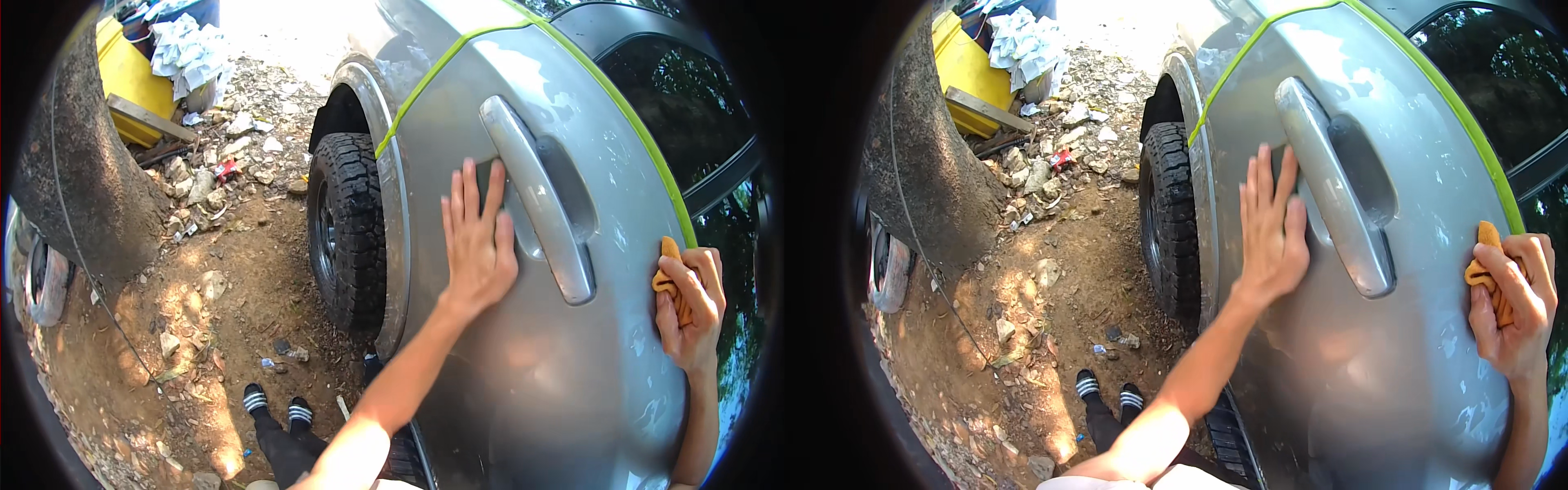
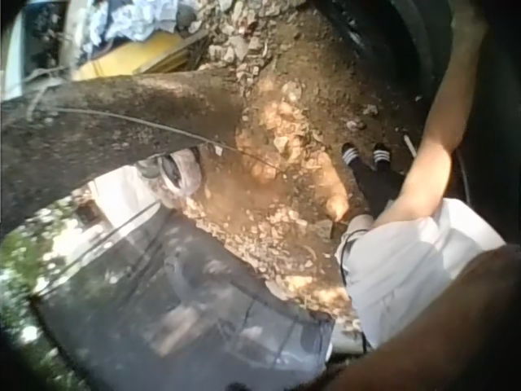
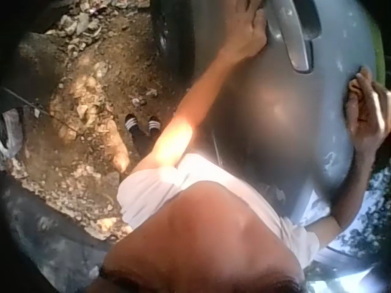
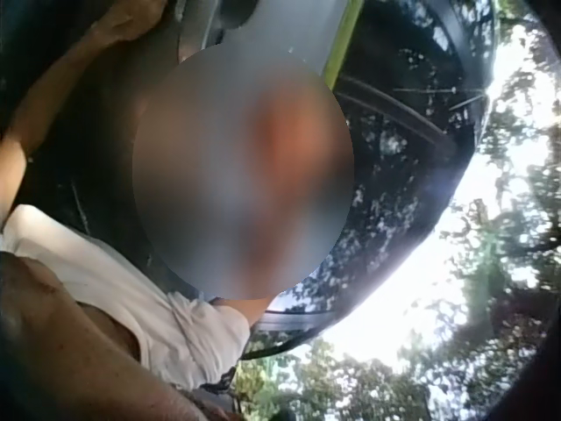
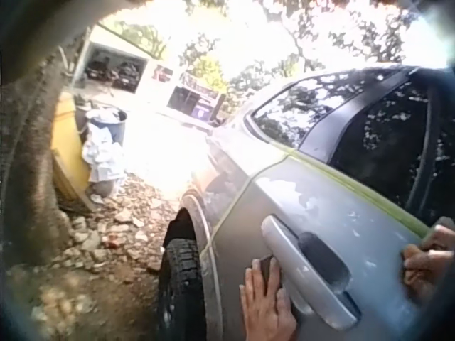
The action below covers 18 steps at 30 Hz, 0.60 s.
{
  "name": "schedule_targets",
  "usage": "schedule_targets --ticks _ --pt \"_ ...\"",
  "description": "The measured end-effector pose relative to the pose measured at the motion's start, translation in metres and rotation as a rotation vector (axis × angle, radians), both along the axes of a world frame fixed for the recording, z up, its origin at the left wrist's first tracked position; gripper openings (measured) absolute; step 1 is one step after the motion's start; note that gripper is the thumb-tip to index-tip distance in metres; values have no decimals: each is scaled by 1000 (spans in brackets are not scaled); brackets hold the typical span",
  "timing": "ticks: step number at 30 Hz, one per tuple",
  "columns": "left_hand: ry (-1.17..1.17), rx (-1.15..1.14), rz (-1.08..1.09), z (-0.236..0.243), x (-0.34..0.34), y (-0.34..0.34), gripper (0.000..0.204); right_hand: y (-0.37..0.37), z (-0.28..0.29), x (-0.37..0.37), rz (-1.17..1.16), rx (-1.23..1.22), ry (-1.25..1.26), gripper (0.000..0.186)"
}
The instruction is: Sanding the body of a car using a wet sanding block and water to prepare for finishing.
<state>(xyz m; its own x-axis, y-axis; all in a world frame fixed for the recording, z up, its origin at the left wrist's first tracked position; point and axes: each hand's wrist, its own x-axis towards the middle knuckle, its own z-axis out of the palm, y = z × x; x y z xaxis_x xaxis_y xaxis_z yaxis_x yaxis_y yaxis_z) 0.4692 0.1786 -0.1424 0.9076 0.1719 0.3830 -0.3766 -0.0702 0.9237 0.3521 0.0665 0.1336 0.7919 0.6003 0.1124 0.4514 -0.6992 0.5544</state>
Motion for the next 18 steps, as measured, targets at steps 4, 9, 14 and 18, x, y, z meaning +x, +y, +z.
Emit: schedule_targets --ticks 4,9,14,18 --pt "9 -39 95 -1 43 38 56 5 -11 7 13 73 27 30" --pt "-95 -35 29 -21 15 11 56 -4 0 -5 -82 13 -37 24" --pt "-16 -110 104 -51 75 38 55 6 -6 3 -39 65 -5 22" --pt "-95 -137 2 -90 0 4 56 -1 -1 -1 -61 9 -23 21"
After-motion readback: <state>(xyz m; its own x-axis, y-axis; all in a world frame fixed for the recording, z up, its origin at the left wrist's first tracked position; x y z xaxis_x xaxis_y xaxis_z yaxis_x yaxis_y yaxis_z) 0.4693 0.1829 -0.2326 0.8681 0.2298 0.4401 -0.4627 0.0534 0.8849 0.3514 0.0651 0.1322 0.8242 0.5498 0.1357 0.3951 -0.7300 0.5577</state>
